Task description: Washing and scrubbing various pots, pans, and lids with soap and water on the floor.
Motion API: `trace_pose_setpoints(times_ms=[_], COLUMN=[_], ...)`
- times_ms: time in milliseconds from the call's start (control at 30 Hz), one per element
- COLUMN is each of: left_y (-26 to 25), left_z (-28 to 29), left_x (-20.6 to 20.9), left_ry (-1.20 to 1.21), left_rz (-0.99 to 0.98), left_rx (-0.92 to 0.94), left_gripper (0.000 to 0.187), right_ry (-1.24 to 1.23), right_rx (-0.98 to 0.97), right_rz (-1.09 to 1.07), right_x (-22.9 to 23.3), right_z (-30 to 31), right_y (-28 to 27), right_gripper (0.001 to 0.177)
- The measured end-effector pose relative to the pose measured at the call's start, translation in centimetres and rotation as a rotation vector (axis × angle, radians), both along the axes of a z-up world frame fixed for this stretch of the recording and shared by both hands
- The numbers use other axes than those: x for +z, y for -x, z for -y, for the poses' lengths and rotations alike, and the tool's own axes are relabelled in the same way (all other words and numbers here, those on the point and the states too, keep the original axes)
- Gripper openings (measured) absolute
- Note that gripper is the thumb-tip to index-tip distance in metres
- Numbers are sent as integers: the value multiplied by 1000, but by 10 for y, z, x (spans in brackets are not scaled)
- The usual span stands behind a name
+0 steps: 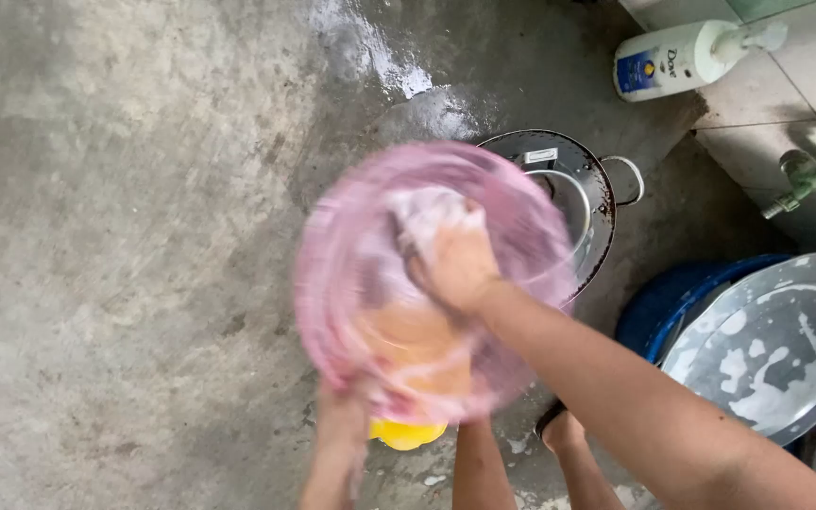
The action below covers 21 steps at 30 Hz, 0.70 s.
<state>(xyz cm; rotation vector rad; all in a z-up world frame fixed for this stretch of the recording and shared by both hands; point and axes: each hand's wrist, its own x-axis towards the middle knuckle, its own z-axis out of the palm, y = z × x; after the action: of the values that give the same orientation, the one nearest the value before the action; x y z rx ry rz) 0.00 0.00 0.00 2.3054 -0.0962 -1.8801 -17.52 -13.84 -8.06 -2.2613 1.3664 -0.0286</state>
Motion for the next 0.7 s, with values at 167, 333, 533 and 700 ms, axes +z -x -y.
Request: trace_pose_setpoints(times_ms=[167,333,533,700], left_y=[-18,-12,-30,-27], left_z=[1,39,33,-18], left_x=[-83,-116,-178,-256], left_ry=[338,241,273,462], left_rz=[166,293,258,111], left_rx=[358,396,932,970], left_gripper=[40,38,44,38], right_ry=[-249,-767,-1275,-1249], right_rx=[15,-419,-1407,-1568], right_rz=[71,684,662,1054], right_x=[-44,-36,-70,-127], right_z=[-49,-66,-67,-85], right_y=[-5,28,139,215], right_gripper=[33,52,53,47])
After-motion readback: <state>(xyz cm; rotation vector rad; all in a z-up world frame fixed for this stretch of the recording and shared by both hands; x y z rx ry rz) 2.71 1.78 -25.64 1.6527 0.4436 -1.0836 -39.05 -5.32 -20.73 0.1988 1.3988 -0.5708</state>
